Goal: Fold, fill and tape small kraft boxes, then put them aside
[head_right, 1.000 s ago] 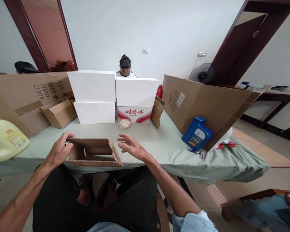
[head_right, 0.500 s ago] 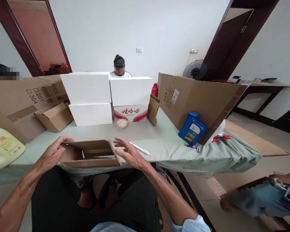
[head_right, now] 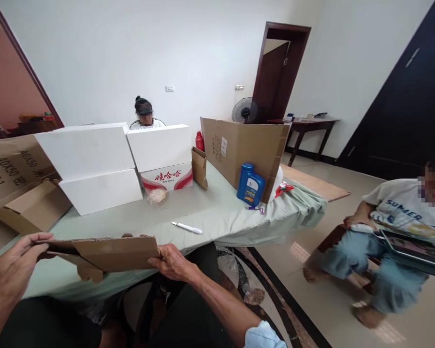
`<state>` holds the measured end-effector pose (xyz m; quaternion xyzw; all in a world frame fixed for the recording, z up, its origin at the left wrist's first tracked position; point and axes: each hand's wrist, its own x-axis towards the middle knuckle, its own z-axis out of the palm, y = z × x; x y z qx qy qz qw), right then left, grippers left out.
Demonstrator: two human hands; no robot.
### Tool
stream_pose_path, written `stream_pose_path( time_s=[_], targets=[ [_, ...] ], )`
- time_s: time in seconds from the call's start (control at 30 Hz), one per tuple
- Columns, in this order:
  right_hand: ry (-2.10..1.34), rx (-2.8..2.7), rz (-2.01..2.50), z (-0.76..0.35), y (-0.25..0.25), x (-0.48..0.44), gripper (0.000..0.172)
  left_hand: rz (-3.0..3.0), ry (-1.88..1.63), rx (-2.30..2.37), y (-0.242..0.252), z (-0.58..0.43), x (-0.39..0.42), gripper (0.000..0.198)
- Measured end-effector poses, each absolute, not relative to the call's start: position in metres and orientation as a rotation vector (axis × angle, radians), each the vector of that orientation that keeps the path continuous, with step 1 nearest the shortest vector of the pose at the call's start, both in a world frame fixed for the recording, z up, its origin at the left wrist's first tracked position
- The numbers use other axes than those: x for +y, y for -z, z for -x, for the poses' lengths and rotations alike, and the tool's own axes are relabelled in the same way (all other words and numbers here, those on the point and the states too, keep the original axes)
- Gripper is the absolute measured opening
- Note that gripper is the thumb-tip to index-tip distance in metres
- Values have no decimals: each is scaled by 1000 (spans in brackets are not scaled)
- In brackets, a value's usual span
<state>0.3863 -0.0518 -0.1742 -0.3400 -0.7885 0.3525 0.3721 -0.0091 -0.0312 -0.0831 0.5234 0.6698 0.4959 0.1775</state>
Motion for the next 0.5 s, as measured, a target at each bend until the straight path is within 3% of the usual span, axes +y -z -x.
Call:
stream_pose_path(
  time_s=[0.1,0.2,0.33,0.5],
  targets=[
    [-988,-1973,883,-399,168,-60,56,-1346,-1608,1658,84,-2,-28,48],
    [-913,-1758,946,-426,154,-71,53,-1393,-1613,1591,83,-12,-27,60],
    [-570,-1279,1101,-483,129,-71,43,-1394,-1442,1721,88,-10,-25,68],
    [-74,-1035,1317,-562,106,-29,52,-1351,-1238,1827,117,1,-12,72]
  ],
)
